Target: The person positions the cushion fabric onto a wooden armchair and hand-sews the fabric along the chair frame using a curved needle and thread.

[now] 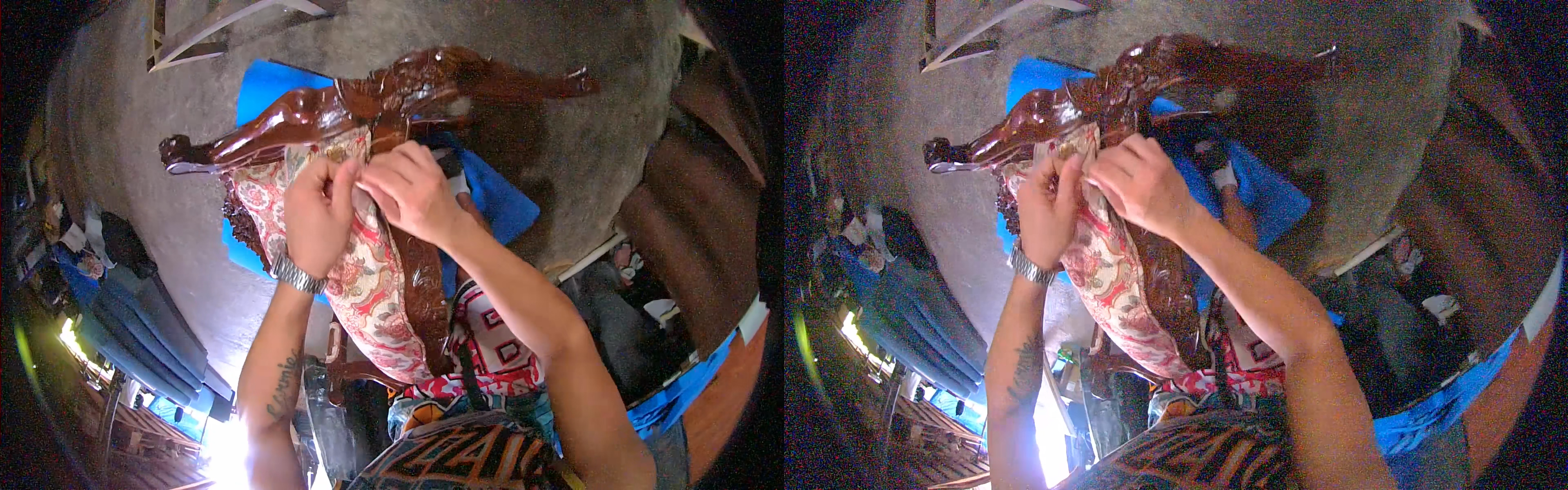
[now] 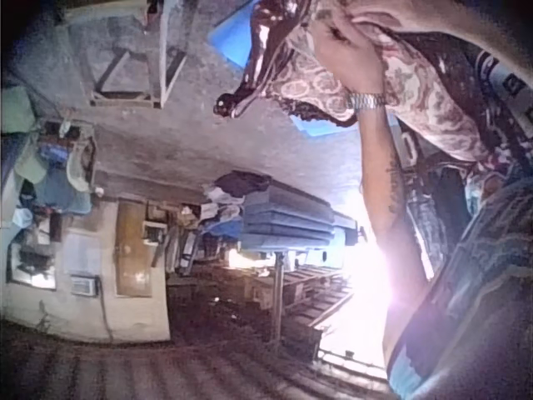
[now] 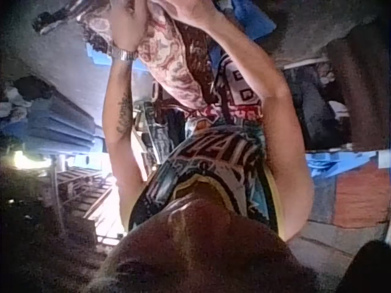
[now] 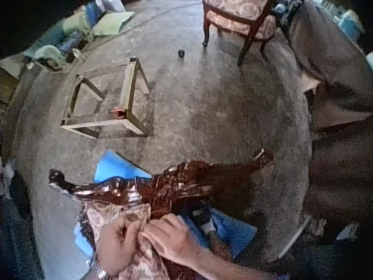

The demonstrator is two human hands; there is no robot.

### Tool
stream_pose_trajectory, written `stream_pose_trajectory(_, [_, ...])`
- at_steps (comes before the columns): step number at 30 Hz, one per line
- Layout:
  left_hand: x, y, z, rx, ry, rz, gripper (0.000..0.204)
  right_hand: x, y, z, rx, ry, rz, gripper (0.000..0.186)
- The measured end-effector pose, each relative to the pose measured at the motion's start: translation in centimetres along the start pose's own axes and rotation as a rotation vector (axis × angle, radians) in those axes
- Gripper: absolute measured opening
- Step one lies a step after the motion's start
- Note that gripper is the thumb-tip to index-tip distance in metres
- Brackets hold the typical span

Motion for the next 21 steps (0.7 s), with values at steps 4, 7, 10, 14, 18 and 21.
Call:
stream_pose_trajectory(4, [0.1,-0.3,0.0,0.191,-0.137,0.074,0.034,0.0,-0.3,-0.2,-0.076,0.062,0.009,0.019])
stream_pose_trajectory(7, [0.4,-0.1,-0.3,0.137,-0.054,0.036,0.033,0.7,-0.7,-0.4,-0.049,0.096,-0.05,0.016])
stream_pose_trajectory(10, [0.1,0.3,0.0,0.082,0.04,-0.038,0.033,0.7,-0.5,-1.1,-0.003,0.117,-0.062,0.014])
stream_pose_trajectory(14, [-2.0,0.6,0.3,0.067,0.193,-0.158,0.034,-1.0,0.2,-3.1,0.092,0.083,-0.154,0.015])
stream_pose_trajectory(18, [-4.2,0.1,2.5,-0.113,-0.188,-0.006,0.022,-2.0,2.8,-4.6,0.529,-0.322,0.005,0.012])
stream_pose_trajectory(21, [-5.4,-2.0,4.2,-0.243,-0.481,-0.032,0.056,-1.8,9.3,-6.7,0.211,-0.219,-0.004,0.005])
Point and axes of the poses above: each hand's wrist, its own x-axis towards the middle knuckle, its own y-axis out of the back of the hand, z = x × y, the point moved 4 cm from there along x, towards the middle knuckle, and after that the axes turned 1 degree about -y, right-handed, at the moved point
